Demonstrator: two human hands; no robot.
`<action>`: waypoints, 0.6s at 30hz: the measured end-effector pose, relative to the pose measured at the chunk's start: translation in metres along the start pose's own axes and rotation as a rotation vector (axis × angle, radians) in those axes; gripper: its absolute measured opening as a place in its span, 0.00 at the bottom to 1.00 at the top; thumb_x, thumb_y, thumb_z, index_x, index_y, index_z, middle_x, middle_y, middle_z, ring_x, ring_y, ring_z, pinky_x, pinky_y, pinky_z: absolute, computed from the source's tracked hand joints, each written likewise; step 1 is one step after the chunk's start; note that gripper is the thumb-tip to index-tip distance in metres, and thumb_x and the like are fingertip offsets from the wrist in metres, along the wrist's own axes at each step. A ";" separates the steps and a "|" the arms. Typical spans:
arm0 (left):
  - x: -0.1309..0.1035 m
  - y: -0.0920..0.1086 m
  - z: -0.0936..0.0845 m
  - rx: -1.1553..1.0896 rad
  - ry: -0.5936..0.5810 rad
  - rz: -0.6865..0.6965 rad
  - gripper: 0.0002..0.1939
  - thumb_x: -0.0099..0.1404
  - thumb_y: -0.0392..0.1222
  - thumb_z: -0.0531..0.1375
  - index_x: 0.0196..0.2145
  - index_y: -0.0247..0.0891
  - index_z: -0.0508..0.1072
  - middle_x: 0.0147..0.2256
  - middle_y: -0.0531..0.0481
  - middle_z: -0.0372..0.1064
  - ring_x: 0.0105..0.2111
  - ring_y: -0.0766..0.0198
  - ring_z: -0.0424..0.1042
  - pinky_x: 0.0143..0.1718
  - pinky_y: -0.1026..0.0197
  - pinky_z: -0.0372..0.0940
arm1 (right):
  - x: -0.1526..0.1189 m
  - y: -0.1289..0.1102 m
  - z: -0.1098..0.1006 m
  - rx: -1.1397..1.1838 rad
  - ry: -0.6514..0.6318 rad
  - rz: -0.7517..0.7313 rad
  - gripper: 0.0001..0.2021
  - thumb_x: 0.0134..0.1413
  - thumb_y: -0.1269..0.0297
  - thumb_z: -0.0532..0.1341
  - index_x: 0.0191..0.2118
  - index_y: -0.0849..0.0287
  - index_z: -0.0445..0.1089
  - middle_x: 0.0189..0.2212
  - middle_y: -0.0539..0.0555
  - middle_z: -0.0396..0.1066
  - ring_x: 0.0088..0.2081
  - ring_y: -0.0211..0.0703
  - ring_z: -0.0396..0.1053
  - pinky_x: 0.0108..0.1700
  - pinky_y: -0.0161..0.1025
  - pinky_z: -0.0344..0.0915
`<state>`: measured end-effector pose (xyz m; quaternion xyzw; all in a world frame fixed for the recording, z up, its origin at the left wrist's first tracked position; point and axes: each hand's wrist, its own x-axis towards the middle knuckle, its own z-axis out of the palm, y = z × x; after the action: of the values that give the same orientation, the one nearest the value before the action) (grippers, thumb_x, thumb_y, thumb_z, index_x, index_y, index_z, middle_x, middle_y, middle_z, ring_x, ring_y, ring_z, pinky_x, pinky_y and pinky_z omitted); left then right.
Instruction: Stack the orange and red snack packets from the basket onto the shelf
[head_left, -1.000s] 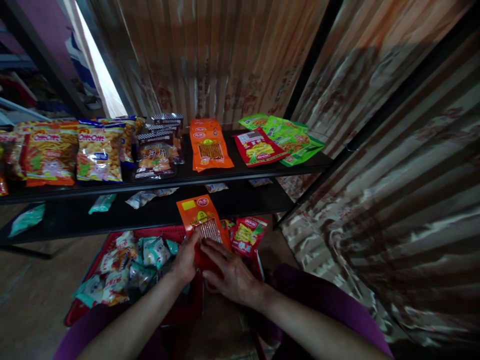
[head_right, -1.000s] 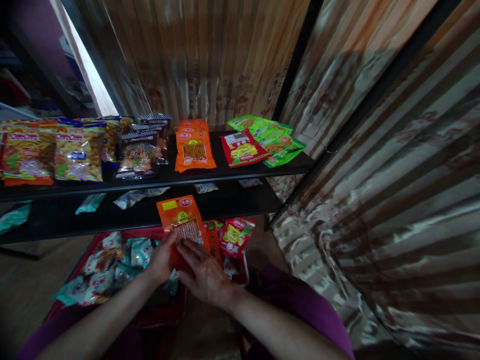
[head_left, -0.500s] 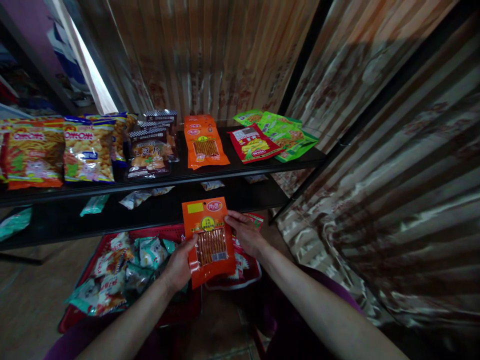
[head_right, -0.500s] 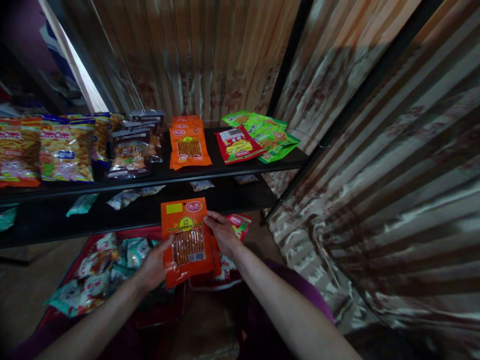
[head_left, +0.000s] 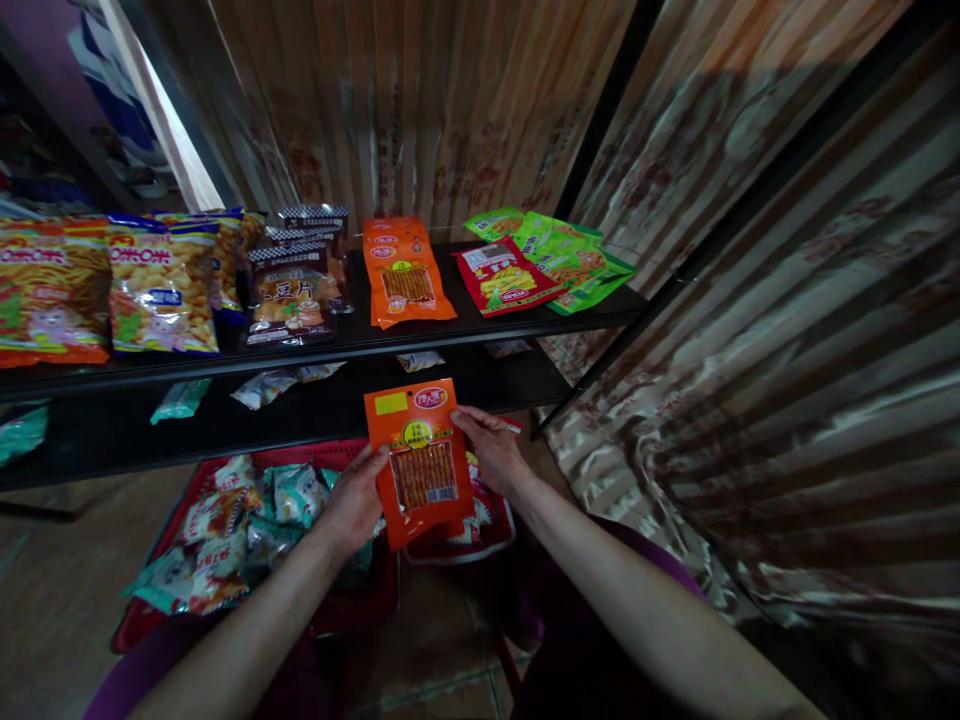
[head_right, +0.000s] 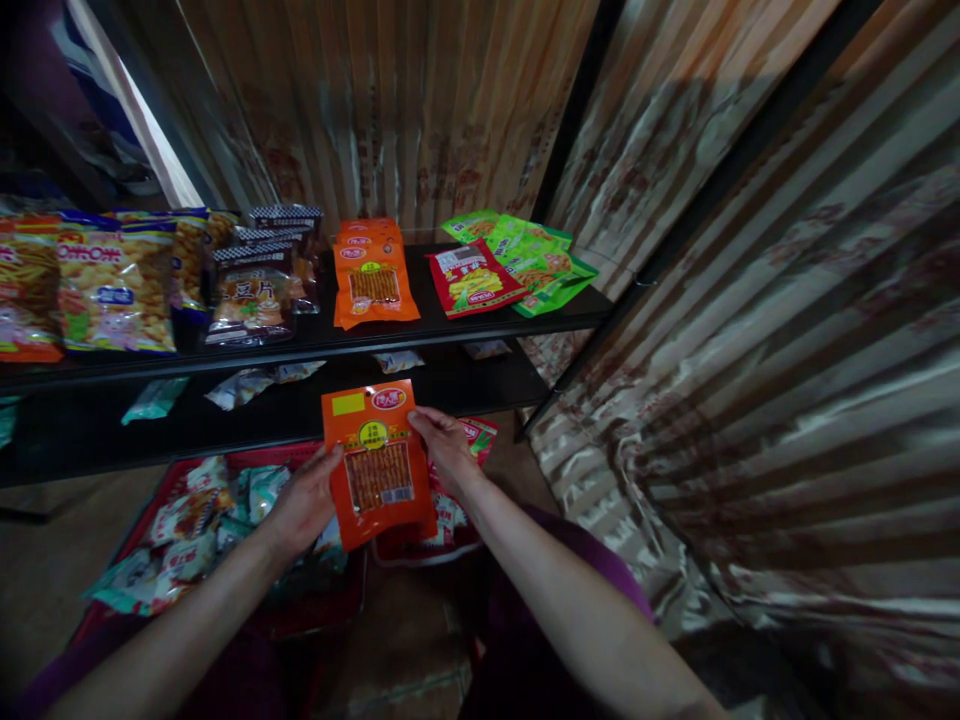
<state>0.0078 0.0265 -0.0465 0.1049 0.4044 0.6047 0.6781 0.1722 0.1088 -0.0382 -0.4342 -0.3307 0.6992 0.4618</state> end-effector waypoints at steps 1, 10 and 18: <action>0.000 -0.001 0.000 0.000 0.003 0.001 0.14 0.55 0.40 0.65 0.40 0.37 0.72 0.39 0.47 0.77 0.42 0.55 0.75 0.50 0.49 0.65 | 0.000 0.000 0.000 -0.008 0.008 -0.016 0.16 0.29 0.56 0.72 0.29 0.55 0.76 0.25 0.48 0.76 0.27 0.39 0.70 0.33 0.38 0.67; 0.000 -0.004 0.002 0.031 0.038 -0.016 0.10 0.56 0.37 0.65 0.37 0.35 0.73 0.34 0.48 0.77 0.38 0.56 0.76 0.48 0.51 0.66 | 0.003 0.004 -0.002 -0.057 0.066 -0.058 0.14 0.30 0.57 0.71 0.28 0.56 0.76 0.25 0.48 0.76 0.27 0.38 0.69 0.33 0.38 0.65; 0.006 0.002 -0.004 -0.015 0.120 0.021 0.09 0.55 0.35 0.65 0.35 0.37 0.72 0.34 0.50 0.77 0.36 0.59 0.75 0.48 0.51 0.66 | 0.001 0.004 -0.006 -0.044 -0.111 0.069 0.14 0.32 0.58 0.72 0.29 0.56 0.76 0.26 0.48 0.76 0.27 0.37 0.70 0.30 0.35 0.64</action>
<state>0.0031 0.0308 -0.0501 0.0677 0.4388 0.6197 0.6471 0.1765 0.1090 -0.0443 -0.4159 -0.3558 0.7303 0.4086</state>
